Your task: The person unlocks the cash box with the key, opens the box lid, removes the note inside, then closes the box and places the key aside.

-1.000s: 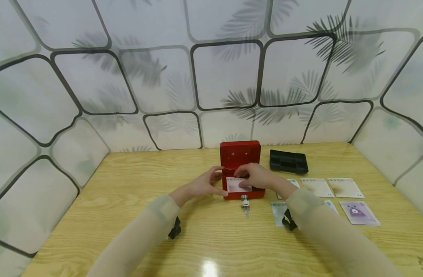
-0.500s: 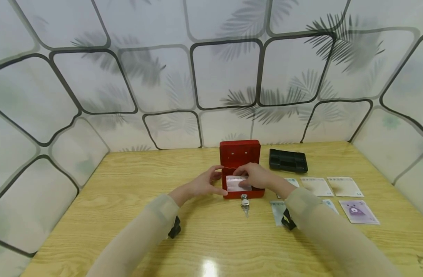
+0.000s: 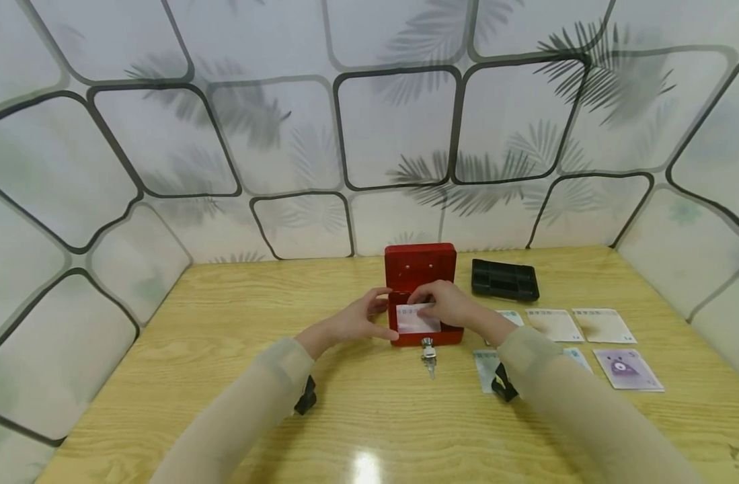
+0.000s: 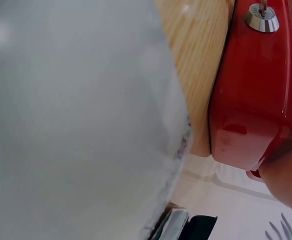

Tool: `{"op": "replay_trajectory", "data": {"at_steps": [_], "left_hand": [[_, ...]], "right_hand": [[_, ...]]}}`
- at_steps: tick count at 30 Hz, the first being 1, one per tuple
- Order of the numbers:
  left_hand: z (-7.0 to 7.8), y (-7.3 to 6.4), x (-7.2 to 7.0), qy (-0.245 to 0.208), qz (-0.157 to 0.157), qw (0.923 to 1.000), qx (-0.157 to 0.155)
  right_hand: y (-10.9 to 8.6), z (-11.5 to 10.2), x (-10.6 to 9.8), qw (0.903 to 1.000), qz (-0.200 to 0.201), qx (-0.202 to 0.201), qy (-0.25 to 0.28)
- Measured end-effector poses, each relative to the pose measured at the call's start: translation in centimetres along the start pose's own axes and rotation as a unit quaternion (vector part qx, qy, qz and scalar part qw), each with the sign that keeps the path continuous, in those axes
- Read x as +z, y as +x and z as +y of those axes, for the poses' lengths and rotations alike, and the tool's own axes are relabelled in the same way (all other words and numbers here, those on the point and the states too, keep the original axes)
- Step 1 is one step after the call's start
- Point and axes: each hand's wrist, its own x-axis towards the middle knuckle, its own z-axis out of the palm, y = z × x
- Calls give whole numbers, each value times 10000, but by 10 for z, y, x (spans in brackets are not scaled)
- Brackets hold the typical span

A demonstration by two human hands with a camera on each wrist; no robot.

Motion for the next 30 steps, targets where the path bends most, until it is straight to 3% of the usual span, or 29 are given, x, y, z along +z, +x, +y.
{"op": "replay_trajectory", "data": {"at_steps": [8, 20, 30], "left_hand": [[0, 1, 0, 3, 15, 10000, 22], [1, 1, 0, -52, 43, 10000, -9], [1, 0, 0, -84, 29, 10000, 8]], "right_hand": [[-2, 3, -7, 9980, 282, -449, 355], [-14, -2, -39, 9923, 875, -153, 860], [-52, 2, -67, 9908, 887, -176, 1007]]}}
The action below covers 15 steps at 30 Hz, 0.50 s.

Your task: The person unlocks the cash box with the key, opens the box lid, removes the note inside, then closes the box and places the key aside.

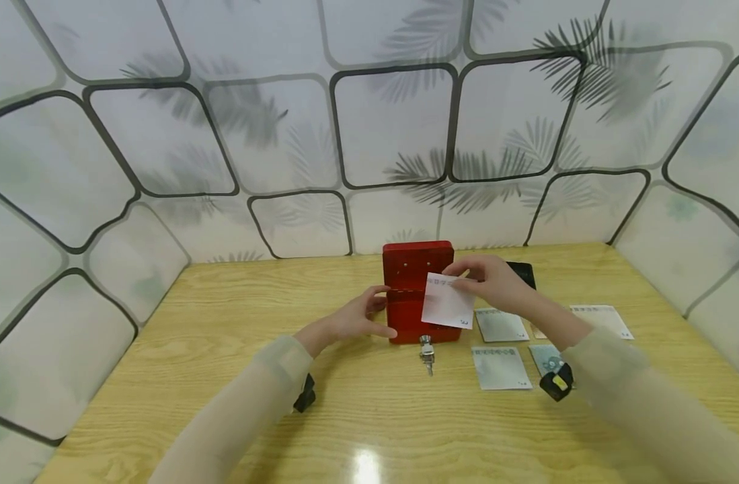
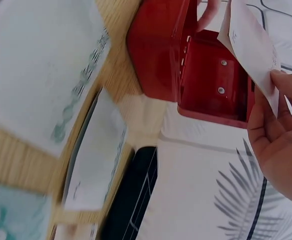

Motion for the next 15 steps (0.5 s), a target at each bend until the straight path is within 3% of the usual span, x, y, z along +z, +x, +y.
{"op": "replay_trajectory", "data": {"at_steps": [15], "left_hand": [[0, -1, 0, -41, -50, 10000, 63]], "right_hand": [[-66, 11, -39, 9985, -393, 51, -386]]}}
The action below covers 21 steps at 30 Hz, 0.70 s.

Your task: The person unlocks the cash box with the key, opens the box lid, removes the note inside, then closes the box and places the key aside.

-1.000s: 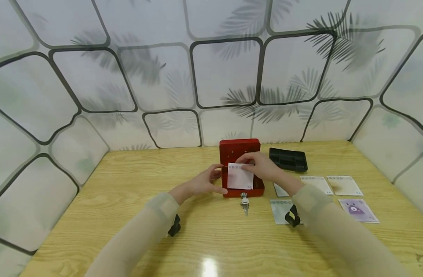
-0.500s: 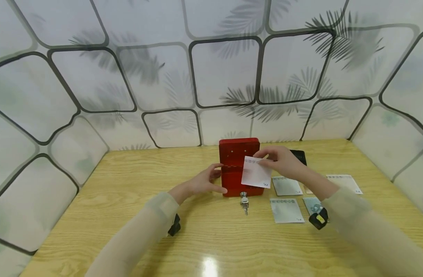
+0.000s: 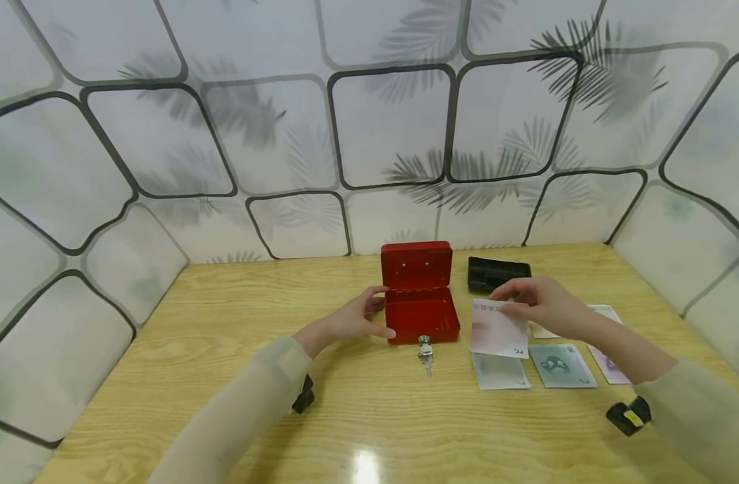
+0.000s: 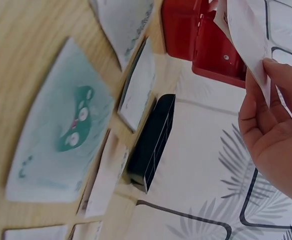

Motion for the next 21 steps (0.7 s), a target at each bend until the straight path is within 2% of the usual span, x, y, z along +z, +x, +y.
{"op": "replay_trajectory", "data": {"at_steps": [11, 15, 21], "left_hand": [[0, 0, 1, 9, 13, 10000, -24], [0, 0, 0, 15, 44, 10000, -45], [0, 0, 1, 17, 15, 10000, -10]], "right_hand": [[-41, 19, -1, 9992, -381, 136, 51], [-51, 29, 3, 9978, -543, 264, 288], [-63, 40, 11, 9940, -884, 106, 640]]}}
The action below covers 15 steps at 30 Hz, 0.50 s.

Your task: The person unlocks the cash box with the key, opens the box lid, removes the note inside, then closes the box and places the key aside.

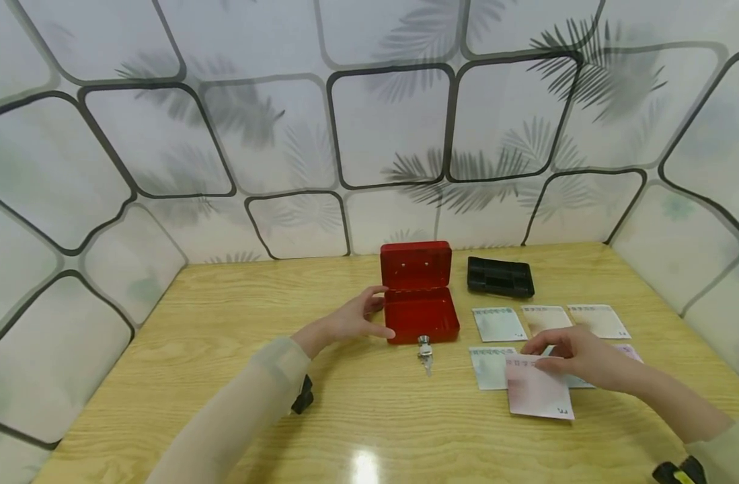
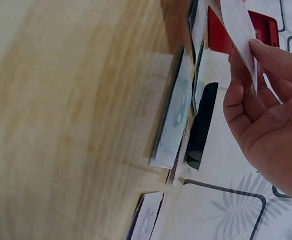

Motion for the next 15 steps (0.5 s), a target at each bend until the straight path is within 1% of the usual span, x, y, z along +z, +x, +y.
{"op": "replay_trajectory", "data": {"at_steps": [4, 7, 9, 15], "left_hand": [[0, 0, 0, -24, -32, 10000, 33], [0, 0, 0, -43, -39, 10000, 0], [-1, 1, 0, -43, -36, 10000, -2], [-2, 0, -1, -62, -21, 10000, -56]], "right_hand": [[-5, 5, 6, 9994, -241, 14, 246], [-7, 8, 10, 9991, -306, -8, 307], [-7, 10, 13, 9993, -299, -100, 179], [-6, 13, 21, 9993, -297, -163, -149]]}}
